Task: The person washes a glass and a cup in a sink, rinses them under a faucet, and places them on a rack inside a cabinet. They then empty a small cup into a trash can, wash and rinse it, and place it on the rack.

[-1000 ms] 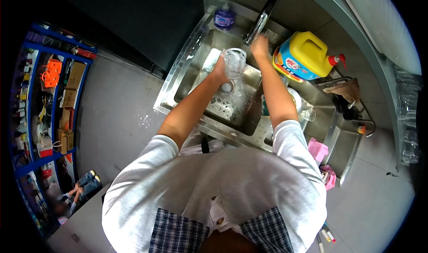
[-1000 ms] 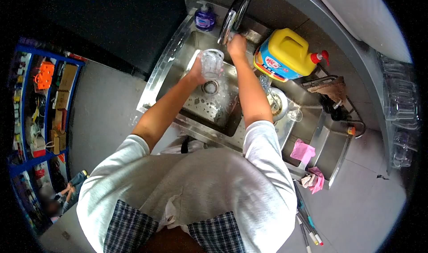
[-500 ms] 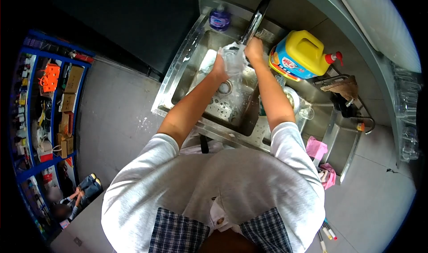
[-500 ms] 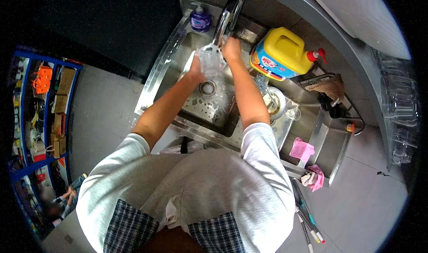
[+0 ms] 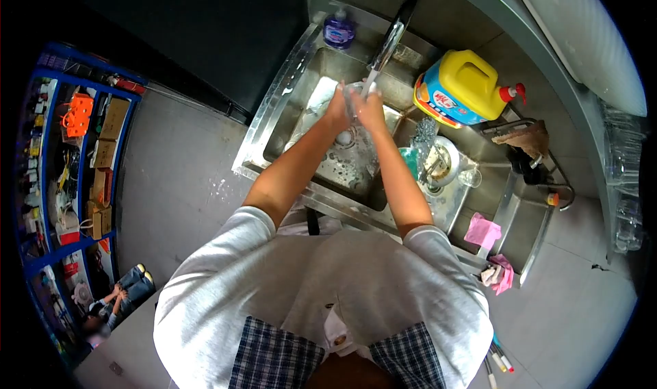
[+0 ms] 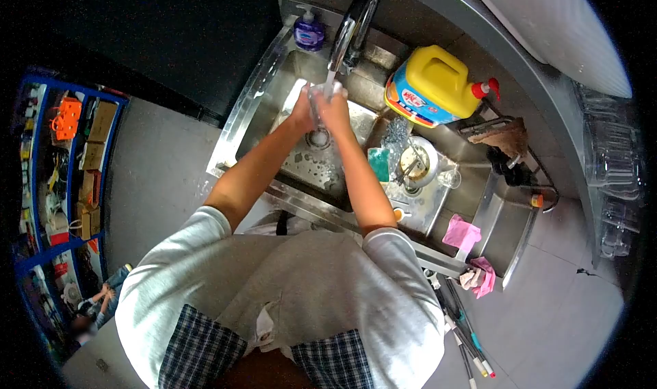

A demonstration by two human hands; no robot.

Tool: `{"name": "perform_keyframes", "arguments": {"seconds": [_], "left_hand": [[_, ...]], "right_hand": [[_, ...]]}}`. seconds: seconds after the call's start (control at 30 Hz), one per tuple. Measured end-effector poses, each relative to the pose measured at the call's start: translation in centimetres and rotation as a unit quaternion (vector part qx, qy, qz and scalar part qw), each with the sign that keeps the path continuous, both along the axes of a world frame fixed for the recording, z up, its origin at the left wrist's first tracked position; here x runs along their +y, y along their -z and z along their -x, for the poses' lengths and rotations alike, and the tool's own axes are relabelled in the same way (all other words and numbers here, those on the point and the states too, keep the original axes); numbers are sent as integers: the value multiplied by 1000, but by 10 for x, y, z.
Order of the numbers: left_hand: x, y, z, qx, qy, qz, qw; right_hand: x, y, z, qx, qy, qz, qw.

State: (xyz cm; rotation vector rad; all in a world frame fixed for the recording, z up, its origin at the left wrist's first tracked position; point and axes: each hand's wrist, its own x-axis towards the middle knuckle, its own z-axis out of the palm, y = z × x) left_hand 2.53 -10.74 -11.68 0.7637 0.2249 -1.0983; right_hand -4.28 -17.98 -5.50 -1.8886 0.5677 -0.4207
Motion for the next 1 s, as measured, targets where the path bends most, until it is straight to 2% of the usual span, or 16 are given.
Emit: {"name": "perform_keyframes", "arguments": {"seconds": [0.1, 0.13, 0.2, 0.3, 0.33, 0.43, 0.47, 0.53, 0.6, 0.67, 0.7, 0.77, 0.87, 0.9, 0.97, 1.0], "left_hand": [[4, 20, 0, -83, -13, 33, 996], [7, 3, 5, -35, -17, 54, 998], [12, -27, 14, 61, -24, 96, 993], [10, -32, 13, 33, -5, 125, 992], [9, -28, 11, 21, 11, 101, 995], [11, -22, 6, 2, 35, 24, 999], [9, -23, 3, 1, 28, 0, 1000], [9, -41, 4, 23, 10, -17, 1000], [5, -37, -1, 31, 1, 23, 999], [4, -29, -8, 20, 2, 84, 996], [2, -12, -13, 2, -10, 80, 997], [-6, 30, -24, -32, -33, 71, 996], [13, -15, -16, -63, 31, 83, 994], [15, -9, -19, -83, 33, 61, 994], [15, 1, -23, -122, 33, 20, 992], [21, -13, -17, -121, 38, 19, 992]], "right_hand": [[10, 9, 7, -28, -28, 232, 972], [15, -2, 11, 34, -56, 253, 965], [11, 2, 13, 3, -103, 332, 938], [1, 3, 6, -46, -126, 390, 911], [0, 2, 6, -60, -128, 398, 906], [5, -6, 8, -17, -76, 297, 952], [3, -2, 5, -56, -30, 225, 972], [-2, 3, 2, -41, 12, 72, 997], [0, 3, 0, -53, 42, -64, 996], [0, -6, 7, 12, 45, -221, 974], [2, -14, 10, 44, 47, -299, 952], [0, -12, 13, 59, 24, -275, 959], [-4, -3, 17, 81, -19, -306, 948], [-2, -3, 19, 88, -34, -327, 940], [1, -3, 25, 137, 10, -375, 917], [4, -6, 26, 161, 31, -397, 903]]}}
